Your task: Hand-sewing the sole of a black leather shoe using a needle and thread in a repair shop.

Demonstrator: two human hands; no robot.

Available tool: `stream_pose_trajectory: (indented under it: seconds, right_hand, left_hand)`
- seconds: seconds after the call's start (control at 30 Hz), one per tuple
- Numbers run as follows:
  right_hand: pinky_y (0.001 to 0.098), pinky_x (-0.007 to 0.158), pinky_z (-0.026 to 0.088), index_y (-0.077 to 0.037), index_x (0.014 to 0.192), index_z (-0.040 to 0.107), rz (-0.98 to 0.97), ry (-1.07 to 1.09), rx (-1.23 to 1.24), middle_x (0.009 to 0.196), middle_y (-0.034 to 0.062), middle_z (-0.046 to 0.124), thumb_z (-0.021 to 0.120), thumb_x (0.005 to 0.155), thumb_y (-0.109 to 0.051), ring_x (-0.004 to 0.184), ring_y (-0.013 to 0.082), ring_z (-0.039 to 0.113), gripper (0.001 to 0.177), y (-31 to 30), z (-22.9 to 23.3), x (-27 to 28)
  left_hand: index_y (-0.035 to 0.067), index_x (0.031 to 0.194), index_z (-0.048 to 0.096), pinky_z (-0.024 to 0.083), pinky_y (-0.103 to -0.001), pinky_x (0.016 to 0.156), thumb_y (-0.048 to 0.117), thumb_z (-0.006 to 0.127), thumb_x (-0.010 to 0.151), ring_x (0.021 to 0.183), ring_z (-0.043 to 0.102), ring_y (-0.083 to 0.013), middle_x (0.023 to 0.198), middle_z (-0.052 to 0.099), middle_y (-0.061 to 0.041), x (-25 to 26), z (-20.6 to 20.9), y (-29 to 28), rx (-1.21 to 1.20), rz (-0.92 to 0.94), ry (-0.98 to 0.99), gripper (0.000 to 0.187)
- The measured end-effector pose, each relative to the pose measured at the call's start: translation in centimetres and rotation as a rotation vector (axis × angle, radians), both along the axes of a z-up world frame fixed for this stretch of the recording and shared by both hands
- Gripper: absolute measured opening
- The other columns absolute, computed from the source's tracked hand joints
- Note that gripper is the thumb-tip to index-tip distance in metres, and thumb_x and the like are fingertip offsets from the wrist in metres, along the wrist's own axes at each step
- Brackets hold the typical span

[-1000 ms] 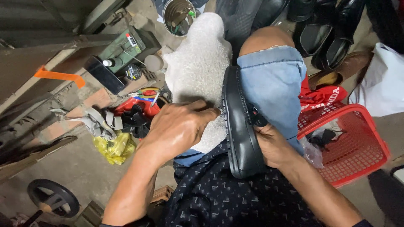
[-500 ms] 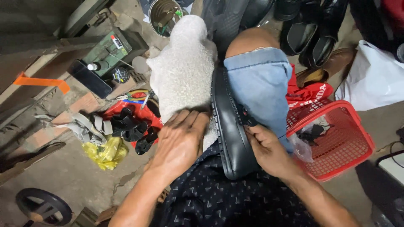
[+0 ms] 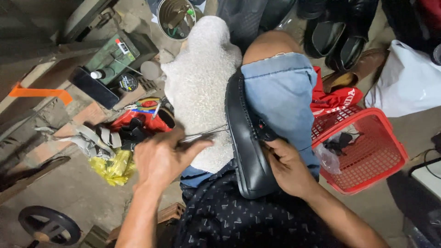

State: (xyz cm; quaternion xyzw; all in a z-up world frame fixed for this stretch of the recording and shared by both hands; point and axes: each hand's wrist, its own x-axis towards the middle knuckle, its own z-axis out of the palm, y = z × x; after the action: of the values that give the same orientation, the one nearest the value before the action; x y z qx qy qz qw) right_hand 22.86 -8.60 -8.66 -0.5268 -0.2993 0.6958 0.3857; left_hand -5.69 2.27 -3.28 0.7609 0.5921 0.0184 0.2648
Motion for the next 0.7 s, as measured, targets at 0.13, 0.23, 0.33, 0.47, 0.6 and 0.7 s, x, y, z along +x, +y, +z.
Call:
stream_pose_trajectory:
  seconds: [0.13,0.23,0.33,0.47,0.6,0.7]
  right_hand:
    - [0.0417,0.087,0.054,0.004,0.131,0.059,0.247,-0.487,0.207,0.126,0.0196,0.070,0.058,0.089,0.004,0.105,0.0289,0.069,0.042,3.0,5.0,0.5]
    - [0.0339,0.061,0.055,-0.004,0.118,0.071,0.421,-0.918,0.350,0.111,0.0094,0.075,0.066,0.084,-0.004,0.074,0.0239,0.070,0.034,3.1,6.1,1.7]
    - [0.0316,0.046,0.044,-0.013,0.122,0.072,0.484,-0.895,0.233,0.082,0.0011,0.073,0.069,0.083,-0.012,0.052,0.0167,0.059,0.040,1.6,5.6,4.8]
    - [0.0219,0.051,0.034,-0.010,0.121,0.074,0.222,-0.644,-0.096,0.079,0.0005,0.069,0.071,0.088,-0.008,0.053,0.0079,0.043,0.033,-4.1,1.7,12.3]
    - [0.0298,0.046,0.034,0.003,0.112,0.077,0.128,-0.969,-0.439,0.067,0.0110,0.063,0.073,0.095,-0.022,0.052,0.0169,0.044,0.030,-11.3,-3.7,20.5]
    - [0.0287,0.080,0.052,0.002,0.118,0.075,0.133,-1.040,-0.336,0.121,0.0058,0.076,0.061,0.102,-0.009,0.097,0.0187,0.070,0.024,-12.1,-1.3,20.3]
  left_hand:
    - [0.013,0.070,0.072,0.037,-0.030,0.043,0.072,0.077,0.077,0.039,0.053,-0.0191,0.046,0.058,-0.003,-1.6,0.0,-0.9,-0.038,0.115,0.127,0.059]
    - [0.013,0.070,0.072,0.035,-0.032,0.041,0.065,0.080,0.076,0.038,0.050,-0.0161,0.044,0.051,0.003,-0.9,-0.4,-1.0,-0.022,0.121,0.088,0.052]
    - [0.013,0.067,0.070,0.034,-0.031,0.040,0.060,0.078,0.078,0.037,0.048,-0.0138,0.042,0.047,0.005,0.6,0.0,-0.4,-0.090,0.123,-0.097,0.049]
    - [0.006,0.069,0.065,0.037,-0.027,0.046,0.027,0.072,0.090,0.047,0.042,-0.0116,0.057,0.053,0.001,0.4,-0.3,-0.7,-0.335,0.226,-0.519,0.031]
    - [0.004,0.077,0.065,0.038,-0.027,0.053,0.025,0.062,0.097,0.056,0.042,-0.0119,0.061,0.050,0.000,-0.1,-1.0,-0.8,-0.433,0.283,-0.626,0.029]
    - [0.004,0.074,0.061,0.038,-0.029,0.051,0.026,0.061,0.097,0.053,0.041,-0.0137,0.059,0.047,-0.001,0.4,-0.1,-1.0,-0.435,0.273,-0.517,0.031]
